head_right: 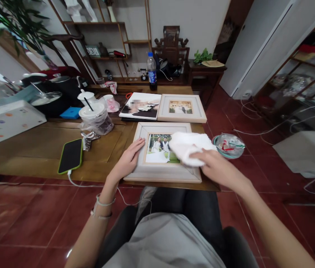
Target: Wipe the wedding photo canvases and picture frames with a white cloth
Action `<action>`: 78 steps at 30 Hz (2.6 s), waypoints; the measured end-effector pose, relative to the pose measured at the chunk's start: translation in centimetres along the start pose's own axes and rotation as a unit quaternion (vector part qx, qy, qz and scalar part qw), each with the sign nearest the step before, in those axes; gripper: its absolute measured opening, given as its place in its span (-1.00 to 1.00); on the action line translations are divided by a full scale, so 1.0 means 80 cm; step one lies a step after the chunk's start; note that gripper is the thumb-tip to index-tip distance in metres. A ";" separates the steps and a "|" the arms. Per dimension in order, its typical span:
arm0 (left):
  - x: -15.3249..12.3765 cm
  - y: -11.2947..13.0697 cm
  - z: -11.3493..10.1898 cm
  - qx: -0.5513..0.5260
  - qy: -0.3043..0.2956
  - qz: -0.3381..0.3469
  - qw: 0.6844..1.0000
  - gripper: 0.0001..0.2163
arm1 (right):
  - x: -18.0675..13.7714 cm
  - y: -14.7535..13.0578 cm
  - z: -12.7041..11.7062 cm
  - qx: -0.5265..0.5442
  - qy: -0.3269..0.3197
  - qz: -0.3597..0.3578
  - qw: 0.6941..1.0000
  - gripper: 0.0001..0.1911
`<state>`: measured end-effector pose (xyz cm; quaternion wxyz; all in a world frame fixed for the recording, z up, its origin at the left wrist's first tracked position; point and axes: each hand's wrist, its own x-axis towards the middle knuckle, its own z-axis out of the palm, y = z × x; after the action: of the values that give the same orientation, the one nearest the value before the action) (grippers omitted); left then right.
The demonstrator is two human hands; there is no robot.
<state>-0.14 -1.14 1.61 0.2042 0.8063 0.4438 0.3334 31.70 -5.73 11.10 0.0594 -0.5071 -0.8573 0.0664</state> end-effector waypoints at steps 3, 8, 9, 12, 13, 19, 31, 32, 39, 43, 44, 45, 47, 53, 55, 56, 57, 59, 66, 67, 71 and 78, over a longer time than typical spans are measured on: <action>-0.001 -0.001 0.002 0.001 0.000 0.006 1.000 -0.56 | 0.042 0.010 -0.009 -0.016 0.140 0.098 0.985 -0.61; -0.001 -0.003 0.003 0.019 -0.003 0.010 1.000 -0.57 | 0.142 -0.040 0.013 -0.088 0.197 -0.099 0.971 -0.49; 0.000 -0.004 0.003 0.024 -0.003 0.010 1.000 -0.57 | 0.158 -0.053 0.021 -0.091 0.176 -0.130 0.972 -0.44; 0.000 -0.004 0.004 0.033 -0.003 0.007 0.999 -0.58 | 0.188 -0.078 0.045 -0.098 0.087 -0.191 0.973 -0.41; 0.000 -0.004 0.004 0.033 -0.003 0.006 0.999 -0.58 | 0.191 -0.079 0.051 -0.098 0.072 -0.194 0.973 -0.41; -0.001 -0.004 0.005 0.018 0.004 0.003 1.000 -0.58 | 0.152 -0.020 0.049 -0.097 0.047 -0.149 0.983 -0.33; 0.000 -0.003 0.006 0.004 0.013 0.007 1.000 -0.64 | 0.081 0.064 -0.006 -0.147 0.166 0.087 0.971 -0.66; 0.000 -0.003 0.006 0.006 0.013 0.007 1.000 -0.65 | 0.084 0.058 0.000 -0.158 0.183 0.074 0.967 -0.65; 0.000 -0.002 0.006 0.027 0.009 0.001 1.000 -0.68 | 0.108 0.007 0.055 -0.166 0.061 -0.054 0.983 -0.42; 0.000 -0.001 0.007 0.032 0.015 0.000 0.999 -0.69 | 0.081 -0.018 0.058 -0.152 0.043 -0.073 0.985 -0.42; 0.000 -0.001 0.007 0.033 0.016 0.000 0.999 -0.69 | 0.068 -0.026 0.055 -0.146 0.036 -0.082 0.985 -0.41; 0.000 -0.001 0.007 0.034 0.017 0.000 0.999 -0.69 | 0.053 -0.035 0.051 -0.140 0.025 -0.089 0.986 -0.41; 0.001 0.000 0.007 0.037 0.016 -0.004 0.999 -0.69 | 0.023 -0.056 0.041 -0.126 -0.003 -0.098 0.987 -0.40; 0.001 0.005 0.004 0.060 0.000 -0.025 0.998 -0.68 | -0.034 -0.101 0.021 -0.047 -0.071 -0.102 0.991 -0.36; 0.001 0.006 0.003 0.069 -0.010 -0.025 0.997 -0.65 | -0.032 -0.097 0.024 -0.025 -0.070 -0.087 0.993 -0.34; 0.001 0.006 0.002 0.072 -0.016 -0.023 0.997 -0.64 | -0.026 -0.091 0.028 -0.020 -0.063 -0.073 0.995 -0.33; 0.001 0.005 0.001 0.074 -0.022 -0.021 0.997 -0.62 | -0.018 -0.082 0.033 -0.020 -0.050 -0.060 0.997 -0.34; 0.001 0.003 0.001 0.074 -0.031 -0.013 0.997 -0.61 | 0.006 -0.059 0.043 -0.030 -0.015 -0.039 0.999 -0.37; 0.002 -0.001 0.002 0.079 -0.031 0.005 0.996 -0.60 | 0.118 0.013 0.048 -0.095 0.074 -0.020 0.993 -0.37; 0.002 -0.001 0.002 0.082 -0.030 0.005 0.996 -0.60 | 0.128 0.016 0.047 -0.104 0.065 -0.025 0.992 -0.36; 0.003 0.001 0.004 0.088 -0.019 -0.001 0.996 -0.60 | 0.130 0.005 0.050 -0.124 0.035 -0.054 0.990 -0.36; 0.003 0.001 0.005 0.091 -0.017 -0.002 0.996 -0.60 | 0.007 -0.070 0.044 -0.067 -0.054 -0.128 0.988 -0.49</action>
<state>0.28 -0.99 1.52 0.1380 0.8262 0.4707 0.2771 26.00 -8.08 8.67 -0.0133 -0.3919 -0.9195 0.0279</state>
